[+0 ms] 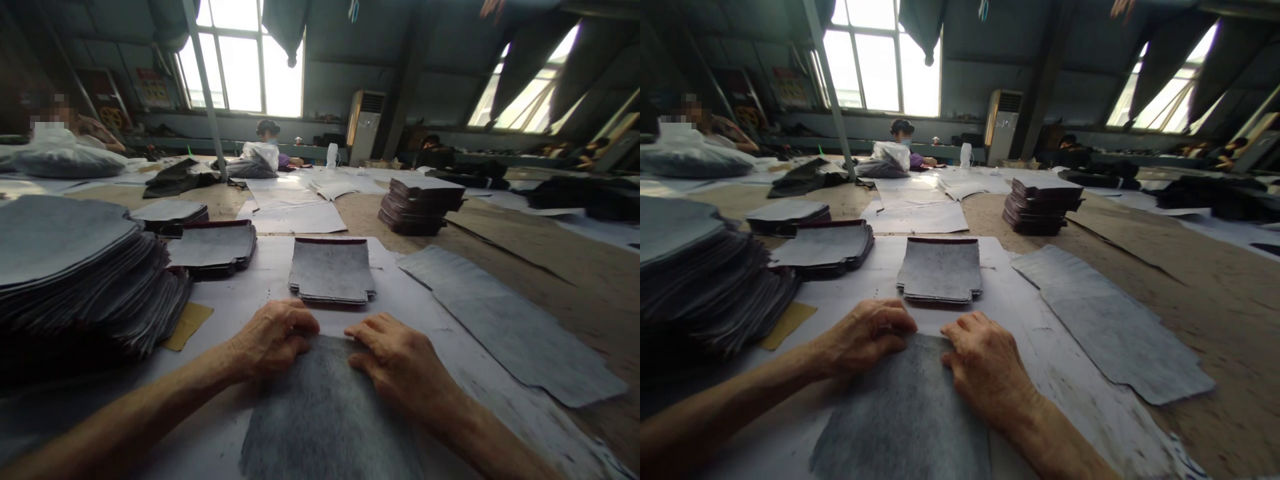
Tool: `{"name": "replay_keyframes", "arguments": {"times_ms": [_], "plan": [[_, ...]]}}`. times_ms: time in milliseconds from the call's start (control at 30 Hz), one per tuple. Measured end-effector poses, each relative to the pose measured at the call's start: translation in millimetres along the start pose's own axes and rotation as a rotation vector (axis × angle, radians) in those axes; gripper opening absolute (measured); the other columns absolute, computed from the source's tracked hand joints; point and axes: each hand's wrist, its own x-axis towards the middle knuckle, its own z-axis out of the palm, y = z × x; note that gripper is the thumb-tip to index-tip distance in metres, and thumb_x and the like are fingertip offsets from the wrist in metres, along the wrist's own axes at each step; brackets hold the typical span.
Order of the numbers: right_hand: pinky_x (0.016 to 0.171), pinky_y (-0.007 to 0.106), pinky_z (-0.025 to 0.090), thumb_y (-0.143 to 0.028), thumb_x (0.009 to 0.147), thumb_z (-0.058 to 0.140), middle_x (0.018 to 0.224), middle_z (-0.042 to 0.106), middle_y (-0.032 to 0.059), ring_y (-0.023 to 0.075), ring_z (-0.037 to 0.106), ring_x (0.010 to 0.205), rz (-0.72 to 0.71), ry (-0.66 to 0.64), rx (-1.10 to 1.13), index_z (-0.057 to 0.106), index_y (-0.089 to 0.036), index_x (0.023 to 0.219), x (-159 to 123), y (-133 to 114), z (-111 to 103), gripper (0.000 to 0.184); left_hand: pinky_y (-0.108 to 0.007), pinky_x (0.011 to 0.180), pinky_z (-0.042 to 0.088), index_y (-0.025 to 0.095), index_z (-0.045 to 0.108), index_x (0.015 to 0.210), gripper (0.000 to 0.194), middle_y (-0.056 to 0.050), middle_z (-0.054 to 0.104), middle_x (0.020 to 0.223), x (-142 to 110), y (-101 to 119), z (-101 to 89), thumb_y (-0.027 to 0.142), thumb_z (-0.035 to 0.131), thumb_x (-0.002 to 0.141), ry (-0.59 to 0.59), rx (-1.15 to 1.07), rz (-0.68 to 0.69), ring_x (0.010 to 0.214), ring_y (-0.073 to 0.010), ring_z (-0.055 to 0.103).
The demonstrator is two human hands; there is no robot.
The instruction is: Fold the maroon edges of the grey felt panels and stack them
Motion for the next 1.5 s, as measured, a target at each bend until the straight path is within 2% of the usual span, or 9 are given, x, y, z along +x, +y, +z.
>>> {"name": "replay_keyframes", "arguments": {"times_ms": [100,233,400,567,933,1067,1200,1333,1500], "plan": [[0.068,0.026,0.044,-0.008,0.072,0.060,0.076,0.060,0.0010,0.0151,0.054,0.076,-0.057,0.064,0.015,0.065,-0.021,0.086,-4.4,1.9,1.0,0.020,-0.031,0.072,0.042,0.021,0.065,0.095,0.029,-0.002,0.060,0.078,-4.5,-4.3,4.0,0.007,0.052,0.074,0.084,0.051,0.143,0.075,-0.0151,0.054],[0.068,0.031,0.039,-0.010,0.081,0.048,0.070,0.059,0.0017,0.0161,0.049,0.072,-0.216,0.211,-0.069,0.066,-0.020,0.084,-10.7,0.6,4.9,0.021,-0.034,0.072,0.037,0.022,0.066,0.092,0.030,-0.003,0.060,0.080,-8.7,-10.6,5.4,0.005,0.047,0.076,0.147,0.221,0.385,0.074,-0.0150,0.052],[0.076,0.036,0.038,-0.009,0.085,0.042,0.076,0.060,0.0053,0.0180,0.048,0.076,-0.317,0.237,-0.087,0.065,-0.014,0.092,-16.0,0.0,8.0,0.024,-0.034,0.075,0.036,0.018,0.061,0.099,0.031,-0.004,0.058,0.084,-11.8,-16.2,6.8,0.004,0.047,0.075,0.095,0.304,0.514,0.077,-0.0158,0.050],[0.075,0.036,0.039,-0.009,0.087,0.037,0.078,0.060,0.0051,0.0166,0.048,0.073,-0.364,0.194,-0.092,0.063,-0.014,0.091,-15.7,1.1,6.0,0.027,-0.033,0.074,0.036,0.017,0.058,0.099,0.028,-0.004,0.057,0.085,-12.5,-15.2,7.5,0.006,0.045,0.078,0.066,0.337,0.524,0.079,-0.0164,0.048],[0.095,0.045,0.027,-0.003,0.083,0.032,0.074,0.058,0.0018,0.0152,0.048,0.070,-0.347,0.120,-0.087,0.061,-0.015,0.090,-13.5,-3.5,6.3,0.032,-0.035,0.077,0.034,0.018,0.058,0.100,0.026,-0.004,0.059,0.086,-12.1,-12.7,7.9,0.008,0.042,0.081,0.039,0.373,0.520,0.079,-0.0163,0.049],[0.096,0.048,0.025,-0.002,0.080,0.034,0.080,0.059,0.0044,0.0172,0.049,0.076,-0.290,0.122,-0.082,0.058,-0.013,0.103,-14.3,-2.5,9.2,0.035,-0.035,0.076,0.034,0.018,0.059,0.096,0.025,-0.004,0.058,0.084,-11.7,-10.7,6.3,0.008,0.042,0.081,0.059,0.364,0.510,0.078,-0.0157,0.049],[0.097,0.050,0.023,-0.002,0.077,0.040,0.082,0.058,0.0032,0.0173,0.049,0.077,-0.285,0.065,-0.082,0.057,-0.019,0.109,-16.4,-1.1,10.3,0.040,-0.036,0.076,0.035,0.019,0.061,0.096,0.027,-0.004,0.058,0.083,-11.1,-8.6,6.4,0.007,0.045,0.078,0.044,0.328,0.491,0.077,-0.0159,0.049],[0.099,0.049,0.020,-0.003,0.075,0.044,0.083,0.057,0.0023,0.0164,0.049,0.078,-0.277,0.052,-0.117,0.057,-0.021,0.110,-16.6,-1.1,9.9,0.041,-0.037,0.078,0.037,0.023,0.064,0.096,0.032,-0.005,0.056,0.090,-10.6,-13.8,3.0,0.006,0.047,0.075,0.080,0.187,0.383,0.083,-0.0173,0.051],[0.100,0.051,0.018,-0.006,0.076,0.046,0.085,0.056,0.0032,0.0166,0.047,0.080,-0.253,0.018,-0.178,0.057,-0.022,0.108,-16.8,-2.4,8.8,0.037,-0.034,0.087,0.041,0.025,0.059,0.110,0.033,-0.004,0.054,0.106,-12.6,-21.2,-17.6,0.017,0.056,0.078,0.203,-0.163,0.182,0.099,-0.0175,0.052]]}}
